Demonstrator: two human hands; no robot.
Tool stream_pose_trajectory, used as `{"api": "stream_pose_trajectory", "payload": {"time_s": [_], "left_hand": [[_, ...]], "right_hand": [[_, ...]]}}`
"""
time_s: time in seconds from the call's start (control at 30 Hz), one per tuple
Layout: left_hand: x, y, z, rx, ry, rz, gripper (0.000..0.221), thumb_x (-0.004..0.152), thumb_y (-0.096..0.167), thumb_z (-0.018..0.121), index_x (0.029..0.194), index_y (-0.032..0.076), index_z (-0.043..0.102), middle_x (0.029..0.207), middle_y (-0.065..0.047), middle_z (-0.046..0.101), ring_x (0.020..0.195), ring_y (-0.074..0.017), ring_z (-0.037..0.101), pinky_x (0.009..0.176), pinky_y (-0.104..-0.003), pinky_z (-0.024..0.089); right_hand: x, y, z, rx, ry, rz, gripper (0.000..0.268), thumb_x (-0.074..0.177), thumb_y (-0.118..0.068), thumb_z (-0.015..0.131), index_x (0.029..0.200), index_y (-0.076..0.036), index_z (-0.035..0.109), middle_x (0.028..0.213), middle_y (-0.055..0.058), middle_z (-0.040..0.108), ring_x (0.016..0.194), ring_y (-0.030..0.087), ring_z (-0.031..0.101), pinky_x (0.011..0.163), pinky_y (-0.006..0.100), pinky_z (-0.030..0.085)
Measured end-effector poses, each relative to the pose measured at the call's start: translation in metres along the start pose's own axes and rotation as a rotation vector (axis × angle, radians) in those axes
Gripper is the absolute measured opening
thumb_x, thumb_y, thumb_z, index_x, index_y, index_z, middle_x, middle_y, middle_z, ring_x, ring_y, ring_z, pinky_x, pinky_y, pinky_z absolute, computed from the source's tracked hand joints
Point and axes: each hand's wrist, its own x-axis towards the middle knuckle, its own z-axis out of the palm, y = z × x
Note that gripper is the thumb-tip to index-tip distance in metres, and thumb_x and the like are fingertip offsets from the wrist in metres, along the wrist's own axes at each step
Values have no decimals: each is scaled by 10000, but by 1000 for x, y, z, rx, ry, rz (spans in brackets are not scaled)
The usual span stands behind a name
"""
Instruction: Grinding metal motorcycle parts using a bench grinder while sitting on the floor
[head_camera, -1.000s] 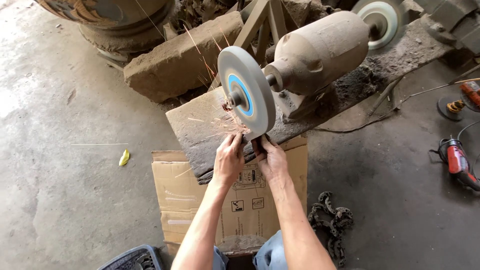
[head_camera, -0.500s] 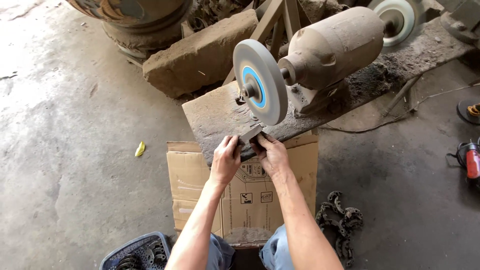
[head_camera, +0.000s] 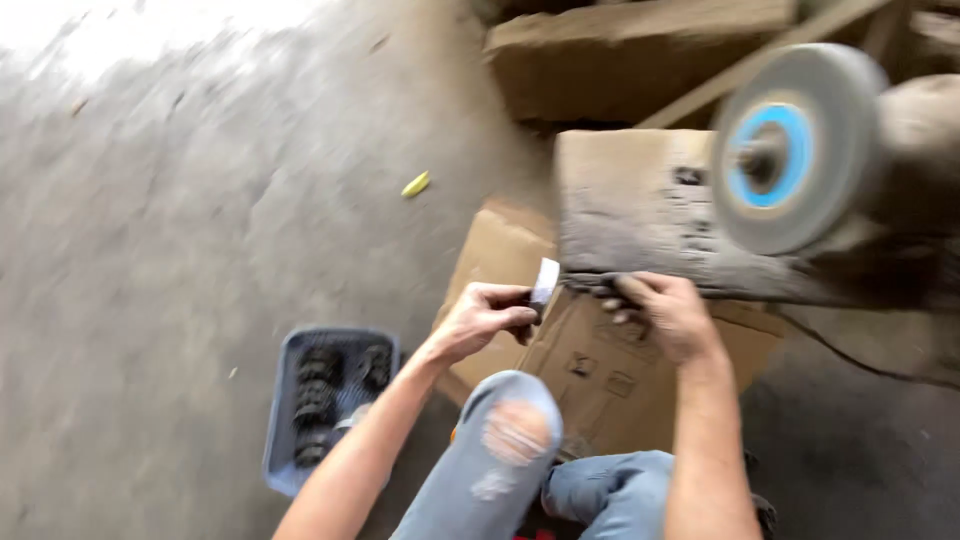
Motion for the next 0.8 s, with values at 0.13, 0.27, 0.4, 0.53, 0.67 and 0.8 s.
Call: {"api": "stream_pose_trajectory", "payload": {"time_s": [0.13,0.27,0.4,0.53,0.67,0.8], "left_hand": [[-90,-26,-100,114,295,88,311,804,-37,820,1108,-58,759,935,-190,722,744,-206,698,620,-387,641],[-190,-65,-171,492,670,-31,312,790,63,770,1074,-65,753,829,-20,695,670,-130,594,628,-245,463],[-262,-150,-207,831,976,-189,339,727,137,816,1022,-22,766,901,-88,791,733,-228,711,717,-321,543],[-298,-231,-197,742,1226,-291,374,721,133,829,1046,-40,760,799,-134,768,637,-221,671,648,-317,538],[-309,-280,-189,667,1354,-403,360,738,150,825,1023,-57,750,789,-134,773,618,-224,655,671,-325,530],[-300,-304,-192,668,1334,-446,378,737,148,817,1025,-81,731,787,-176,760,609,-264,641,663,-357,523]], "right_hand": [[-3,1,6,-124,-127,24,229,992,-107,675,1125,79,695,951,273,731,756,296,744,588,335,610],[-14,-18,29,-317,-151,152,238,1065,-102,598,1129,91,720,909,214,732,726,236,652,620,295,501],[-18,-24,45,-445,-156,153,247,1086,-63,562,1168,119,706,1034,222,736,844,265,670,685,337,518],[-16,-20,51,-511,-146,167,239,1101,-51,554,1217,117,678,1019,244,717,857,301,680,704,357,523],[-14,-15,55,-548,-152,136,248,1114,-9,508,1286,115,637,1106,273,700,887,320,668,713,355,517],[-15,-15,61,-553,-147,92,280,1111,13,489,1345,121,598,1145,296,684,919,336,669,720,358,528]]}}
